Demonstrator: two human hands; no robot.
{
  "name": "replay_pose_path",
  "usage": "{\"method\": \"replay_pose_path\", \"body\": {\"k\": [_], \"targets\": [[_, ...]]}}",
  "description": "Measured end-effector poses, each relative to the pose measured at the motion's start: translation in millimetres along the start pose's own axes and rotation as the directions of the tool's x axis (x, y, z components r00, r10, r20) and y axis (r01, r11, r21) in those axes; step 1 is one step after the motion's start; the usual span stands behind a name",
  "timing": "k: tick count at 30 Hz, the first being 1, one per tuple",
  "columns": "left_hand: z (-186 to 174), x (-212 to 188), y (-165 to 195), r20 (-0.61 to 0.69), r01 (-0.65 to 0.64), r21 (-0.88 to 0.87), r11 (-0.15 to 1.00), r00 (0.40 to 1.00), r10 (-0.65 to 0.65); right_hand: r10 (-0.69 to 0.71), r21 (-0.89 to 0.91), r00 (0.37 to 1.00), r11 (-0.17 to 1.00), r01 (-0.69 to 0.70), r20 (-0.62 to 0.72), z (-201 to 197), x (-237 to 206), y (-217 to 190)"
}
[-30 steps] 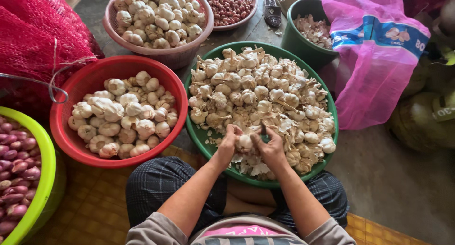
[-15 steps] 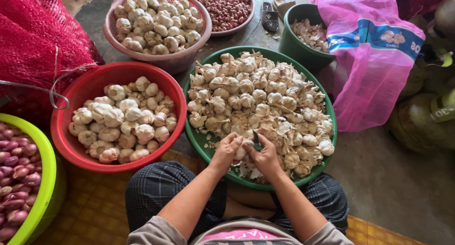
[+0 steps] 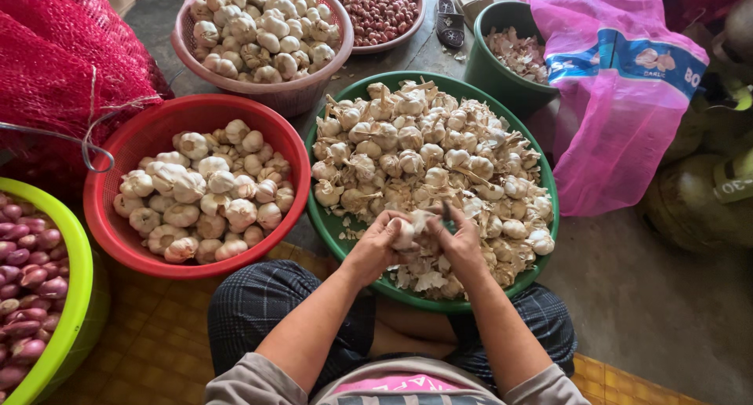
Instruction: The person sits on the floor and peels garlic cloves one by one, removing the outer skins and placing the peeled cloves into a red basket. The peeled skins are discarded into a green basin. The person continues this repetitive peeling process throughout the clip.
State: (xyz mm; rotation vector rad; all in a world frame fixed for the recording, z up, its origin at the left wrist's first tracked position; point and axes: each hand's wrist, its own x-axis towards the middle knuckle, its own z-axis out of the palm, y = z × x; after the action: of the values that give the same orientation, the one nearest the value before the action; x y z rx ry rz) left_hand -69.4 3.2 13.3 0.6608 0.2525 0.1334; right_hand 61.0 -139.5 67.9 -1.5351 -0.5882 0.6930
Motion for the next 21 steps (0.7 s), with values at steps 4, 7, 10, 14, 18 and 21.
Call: {"method": "replay_pose_path", "body": {"k": [4, 7, 10, 14, 18, 21], "targets": [[-4, 7, -11, -0.037, -0.141, 0.259, 0.956, 0.987, 0.155, -0.019, -0.05, 0.988, 0.998, 0.028, 0.155, 15, -9, 4], [-11, 11, -16, -0.055, -0.189, 0.439, 0.878, 0.97, 0.236, -0.012, -0.098, 1.0, 0.995, 0.015, 0.025, 20, -9, 0], [-14, 12, -16, 0.05, -0.276, 0.602, 0.749, 0.949, 0.31, 0.122, -0.122, 0.992, 0.986, -0.116, 0.038, 8, -6, -7], [-2, 4, -17, 0.111, -0.309, 0.695, 0.65, 0.938, 0.328, 0.032, 0.007, 0.988, 0.999, -0.033, 0.15, 6, 1, 2], [16, -9, -10, 0.178, -0.426, 0.75, 0.506, 0.867, 0.466, -0.035, -0.262, 0.998, 0.965, 0.018, -0.059, 6, 5, 11], [24, -15, 3, 0.098, -0.327, 0.728, 0.602, 0.92, 0.38, 0.018, -0.217, 0.99, 0.975, -0.048, -0.138, 1, 5, 5]]}}
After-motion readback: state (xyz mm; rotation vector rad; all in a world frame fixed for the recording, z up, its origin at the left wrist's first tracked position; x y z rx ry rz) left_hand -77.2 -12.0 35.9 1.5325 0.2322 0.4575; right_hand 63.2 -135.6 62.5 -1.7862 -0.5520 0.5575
